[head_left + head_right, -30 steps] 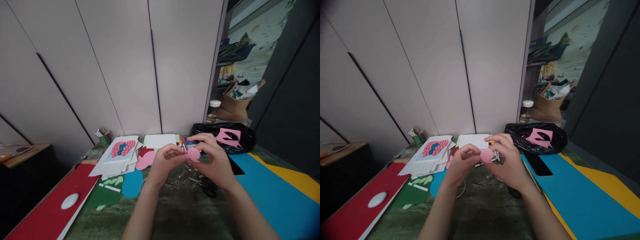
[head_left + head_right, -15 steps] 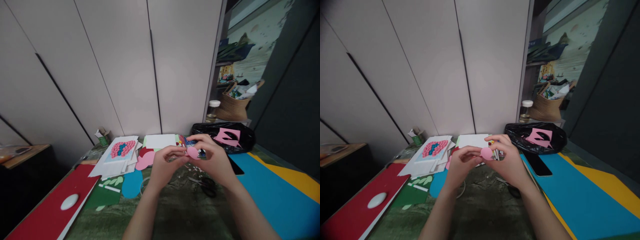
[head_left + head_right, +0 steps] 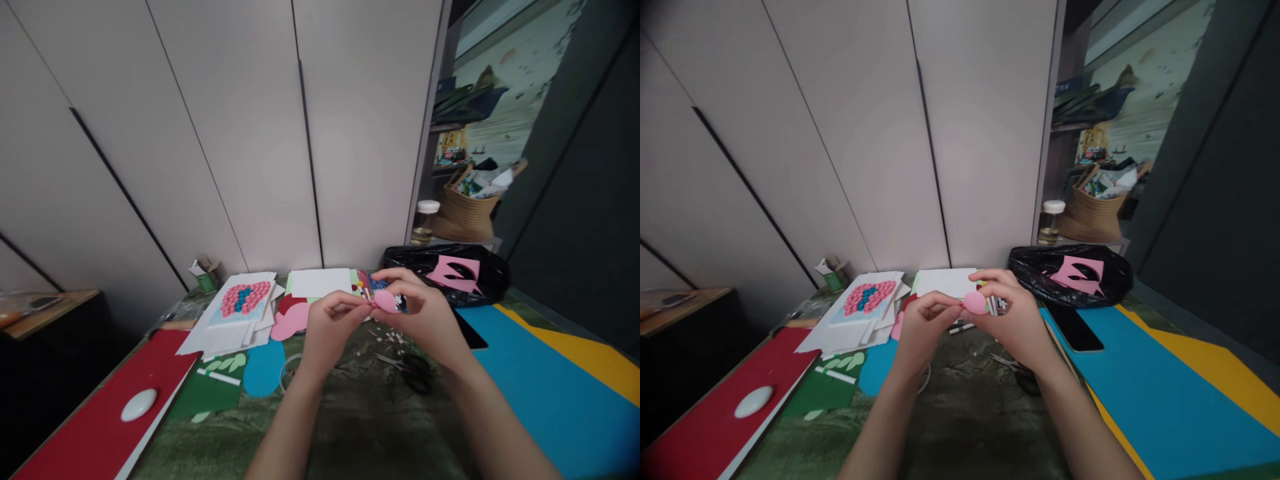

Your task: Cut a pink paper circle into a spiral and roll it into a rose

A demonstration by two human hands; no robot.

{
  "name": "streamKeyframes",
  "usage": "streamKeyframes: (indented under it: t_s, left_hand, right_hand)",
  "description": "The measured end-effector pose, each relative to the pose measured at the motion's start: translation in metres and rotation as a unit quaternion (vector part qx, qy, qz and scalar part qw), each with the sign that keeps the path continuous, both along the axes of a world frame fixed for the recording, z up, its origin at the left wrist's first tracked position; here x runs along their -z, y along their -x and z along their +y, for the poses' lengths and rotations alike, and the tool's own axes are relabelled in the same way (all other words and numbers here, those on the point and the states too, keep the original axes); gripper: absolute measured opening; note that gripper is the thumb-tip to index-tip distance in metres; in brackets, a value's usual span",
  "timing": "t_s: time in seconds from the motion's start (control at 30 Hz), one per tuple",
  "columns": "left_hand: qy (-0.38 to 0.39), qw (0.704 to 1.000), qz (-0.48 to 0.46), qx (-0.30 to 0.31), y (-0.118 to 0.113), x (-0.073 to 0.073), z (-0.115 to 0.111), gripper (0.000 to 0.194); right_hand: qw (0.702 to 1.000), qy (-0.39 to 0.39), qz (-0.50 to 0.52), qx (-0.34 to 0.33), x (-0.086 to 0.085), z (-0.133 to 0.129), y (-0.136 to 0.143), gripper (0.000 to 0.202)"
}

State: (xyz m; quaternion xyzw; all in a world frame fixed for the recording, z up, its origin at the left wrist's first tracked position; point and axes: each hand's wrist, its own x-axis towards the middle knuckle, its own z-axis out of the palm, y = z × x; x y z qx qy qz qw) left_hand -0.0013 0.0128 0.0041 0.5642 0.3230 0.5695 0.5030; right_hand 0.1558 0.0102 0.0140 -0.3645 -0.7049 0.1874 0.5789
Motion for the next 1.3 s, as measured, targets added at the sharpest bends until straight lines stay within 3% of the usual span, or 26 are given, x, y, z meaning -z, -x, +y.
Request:
streamKeyframes:
  t_s: [0.23,0.43,0.63,0.77,1.0,1.13,1.3]
  left_hand:
    - [-0.006,1.000,-0.017,-0.010,-0.005,0.003,0.001,0.006]
    - [-0.010,0.999,-0.044,0.029,-0.004,0.009,0.004,0.006]
    - [-0.088,0.994,-0.044,0.037,-0.003,0.007,0.005,0.010]
    - [-0.149,0.988,0.039,0.000,0.001,0.002,0.000,0.011]
    - [-0.102,0.991,0.039,0.082,0.007,0.000,-0.001,0.016]
    - [-0.035,0.994,0.006,0.103,0.005,0.000,-0.001,0.015]
    - [0.017,0.988,-0.041,0.145,0.000,0.000,-0.001,0.010]
  right_hand:
    - [1.000,0.007,0.027,0.000,0.002,0.002,0.003,0.012]
    - [0.994,0.032,0.075,-0.068,0.003,0.003,0.000,0.013]
    - [0.988,0.044,0.089,-0.115,0.001,0.003,-0.001,0.014]
    - [0.997,-0.020,0.036,-0.060,0.000,0.000,-0.002,0.012]
    - [0.976,-0.166,-0.114,0.079,-0.006,-0.006,-0.007,0.010]
    - [0.963,-0.190,-0.162,0.099,-0.008,-0.007,-0.006,0.009]
    - [0.961,-0.189,-0.187,0.077,-0.007,-0.007,-0.006,0.015]
